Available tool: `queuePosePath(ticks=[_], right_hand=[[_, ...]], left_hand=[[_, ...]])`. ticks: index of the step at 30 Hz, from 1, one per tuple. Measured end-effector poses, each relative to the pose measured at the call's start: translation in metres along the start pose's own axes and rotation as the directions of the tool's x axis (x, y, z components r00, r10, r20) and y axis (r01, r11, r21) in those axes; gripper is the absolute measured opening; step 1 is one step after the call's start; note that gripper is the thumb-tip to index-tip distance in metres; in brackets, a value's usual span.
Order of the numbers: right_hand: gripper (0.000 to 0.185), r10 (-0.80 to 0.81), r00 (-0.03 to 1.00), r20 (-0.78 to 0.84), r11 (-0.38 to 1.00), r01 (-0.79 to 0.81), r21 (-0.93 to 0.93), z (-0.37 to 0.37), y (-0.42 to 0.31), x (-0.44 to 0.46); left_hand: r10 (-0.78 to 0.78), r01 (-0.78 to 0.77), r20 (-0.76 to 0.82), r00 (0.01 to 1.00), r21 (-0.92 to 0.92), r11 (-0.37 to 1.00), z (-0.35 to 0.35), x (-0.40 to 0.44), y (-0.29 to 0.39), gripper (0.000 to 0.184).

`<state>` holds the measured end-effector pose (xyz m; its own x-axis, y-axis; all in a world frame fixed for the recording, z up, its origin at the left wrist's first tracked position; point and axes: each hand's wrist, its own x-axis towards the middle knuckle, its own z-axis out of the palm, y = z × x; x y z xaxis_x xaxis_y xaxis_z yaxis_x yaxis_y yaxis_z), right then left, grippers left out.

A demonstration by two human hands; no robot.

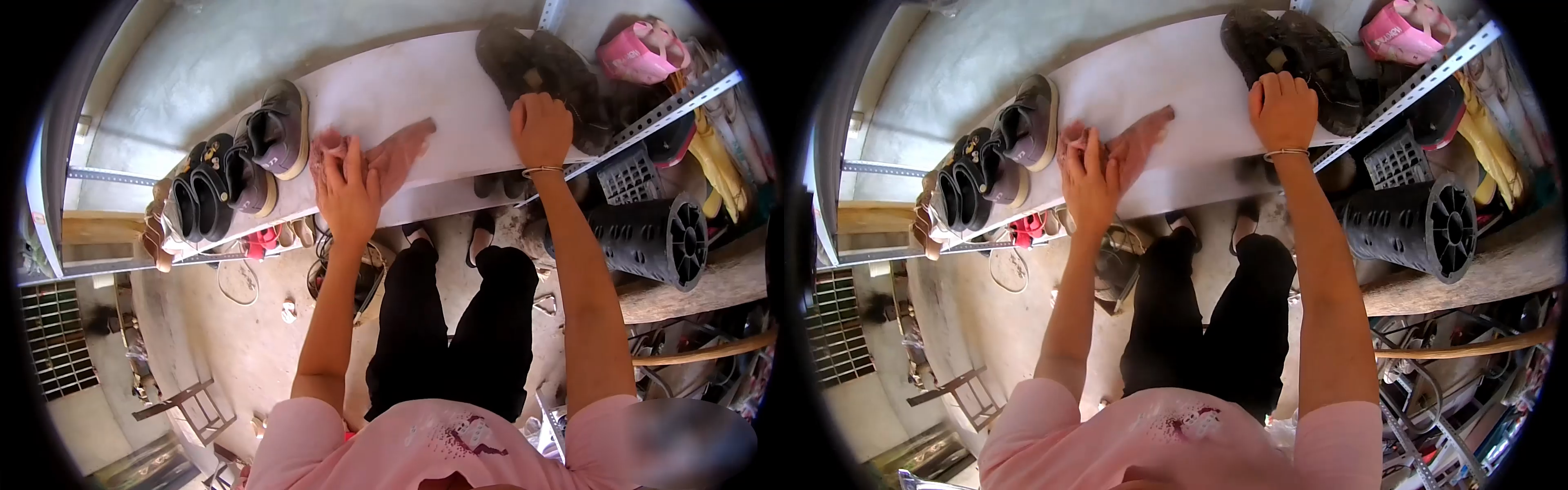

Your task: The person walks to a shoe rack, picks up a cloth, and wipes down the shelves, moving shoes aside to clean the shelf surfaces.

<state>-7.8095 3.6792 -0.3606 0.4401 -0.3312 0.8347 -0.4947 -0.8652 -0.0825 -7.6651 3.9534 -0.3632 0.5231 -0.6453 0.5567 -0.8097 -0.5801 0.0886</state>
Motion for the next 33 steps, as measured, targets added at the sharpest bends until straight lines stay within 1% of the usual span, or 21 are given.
queuePosePath(ticks=[2, 4, 5, 6, 9, 11, 12, 13, 14, 15, 16, 18, 20, 22, 23, 25, 26, 28, 30, 32, 33], right_hand=[[0.01, 0.009, 1.0, 0.008, 1.0, -0.009, 0.024, -0.001, -0.001, -0.001], [0.01, 0.024, 1.0, 0.014, 0.999, -0.024, 0.022, -0.001, -0.001, -0.002], [0.01, 0.026, 0.999, 0.021, 0.999, -0.027, 0.024, 0.0, -0.001, -0.001], [0.01, 0.032, 0.999, 0.013, 0.999, -0.033, 0.02, 0.0, 0.0, -0.001], [0.01, 0.053, 0.998, 0.026, 0.999, -0.053, -0.002, 0.0, -0.002, -0.001], [0.011, 0.05, 0.997, 0.055, 0.999, -0.05, 0.0, -0.001, -0.002, 0.0], [0.011, 0.057, 0.998, 0.04, 0.998, -0.056, -0.018, -0.002, -0.003, 0.0], [0.012, 0.059, 0.997, 0.056, 0.998, -0.058, -0.017, -0.003, -0.003, -0.001], [0.013, 0.059, 0.996, 0.071, 0.998, -0.058, -0.018, -0.003, -0.003, 0.0], [0.009, 0.071, 0.995, 0.07, 0.997, -0.072, 0.021, -0.004, -0.003, 0.0], [0.009, 0.073, 0.996, 0.059, 0.997, -0.073, 0.001, -0.005, -0.002, 0.001], [0.01, 0.069, 0.994, 0.083, 0.996, -0.073, 0.046, -0.007, -0.002, 0.002], [0.011, 0.08, 0.993, 0.091, 0.995, -0.084, 0.047, -0.008, -0.003, 0.003], [0.014, 0.072, 0.994, 0.084, 0.996, -0.076, 0.038, -0.008, -0.003, 0.002], [0.014, 0.067, 0.996, 0.06, 0.997, -0.069, 0.036, -0.005, -0.002, 0.001], [0.014, 0.066, 0.997, 0.049, 0.997, -0.068, 0.042, -0.006, -0.002, 0.002], [0.014, 0.065, 0.997, 0.038, 0.997, -0.067, 0.046, -0.008, -0.003, 0.002], [0.014, 0.076, 0.996, 0.038, 0.996, -0.077, 0.034, -0.004, -0.003, -0.001], [0.014, 0.082, 0.996, 0.037, 0.996, -0.083, 0.032, -0.002, -0.003, -0.001], [0.013, 0.072, 0.997, 0.028, 0.997, -0.072, 0.01, -0.004, -0.004, 0.001], [0.013, 0.076, 0.996, 0.039, 0.997, -0.076, 0.003, -0.003, -0.003, 0.0]], left_hand=[[-0.232, 0.222, -0.048, 0.972, -0.153, 0.963, 0.003, 0.001, 0.018, 0.043], [-0.174, 0.166, -0.038, 0.984, -0.152, 0.974, 0.003, 0.014, 0.036, 0.046], [0.043, -0.034, 0.034, 0.999, -0.231, 0.972, 0.006, 0.024, 0.045, 0.044], [0.263, -0.223, 0.087, 0.961, -0.319, 0.921, 0.01, 0.033, 0.054, 0.043], [0.412, -0.361, 0.016, 0.911, -0.449, 0.817, 0.033, 0.064, 0.081, 0.041], [0.47, -0.424, -0.009, 0.883, -0.446, 0.788, 0.058, 0.092, 0.079, 0.04], [0.509, -0.467, -0.025, 0.86, -0.441, 0.767, 0.067, 0.106, 0.08, 0.039], [0.456, -0.39, -0.001, 0.89, -0.52, 0.76, 0.068, 0.121, 0.081, 0.034], [0.47, -0.41, -0.022, 0.882, -0.526, 0.745, 0.073, 0.137, 0.079, 0.034], [0.428, -0.384, -0.004, 0.904, -0.453, 0.805, 0.084, 0.151, 0.074, 0.035], [0.382, -0.35, 0.012, 0.924, -0.377, 0.858, 0.097, 0.165, 0.067, 0.037], [0.358, -0.343, 0.036, 0.933, -0.212, 0.915, 0.136, 0.195, 0.044, 0.041], [0.185, -0.164, 0.215, 0.959, -0.112, 0.98, 0.145, 0.213, 0.029, 0.045], [0.045, -0.028, 0.238, 0.97, -0.075, 0.997, 0.152, 0.221, 0.008, 0.042], [0.047, -0.03, 0.239, 0.97, -0.074, 0.997, 0.152, 0.222, -0.003, 0.042], [-0.19, 0.189, 0.213, 0.958, 0.024, 0.982, 0.134, 0.219, -0.013, 0.043], [-0.19, 0.188, 0.212, 0.959, 0.032, 0.982, 0.12, 0.214, -0.009, 0.043], [-0.206, 0.141, 0.38, 0.902, 0.191, 0.971, 0.055, 0.209, 0.022, 0.041], [-0.374, 0.396, 0.582, 0.722, 0.096, 0.913, 0.098, 0.202, -0.019, 0.043], [-0.288, 0.291, 0.394, 0.873, 0.055, 0.955, 0.101, 0.158, -0.032, 0.042], [-0.236, 0.233, 0.292, 0.927, 0.047, 0.971, 0.096, 0.135, -0.035, 0.042]])
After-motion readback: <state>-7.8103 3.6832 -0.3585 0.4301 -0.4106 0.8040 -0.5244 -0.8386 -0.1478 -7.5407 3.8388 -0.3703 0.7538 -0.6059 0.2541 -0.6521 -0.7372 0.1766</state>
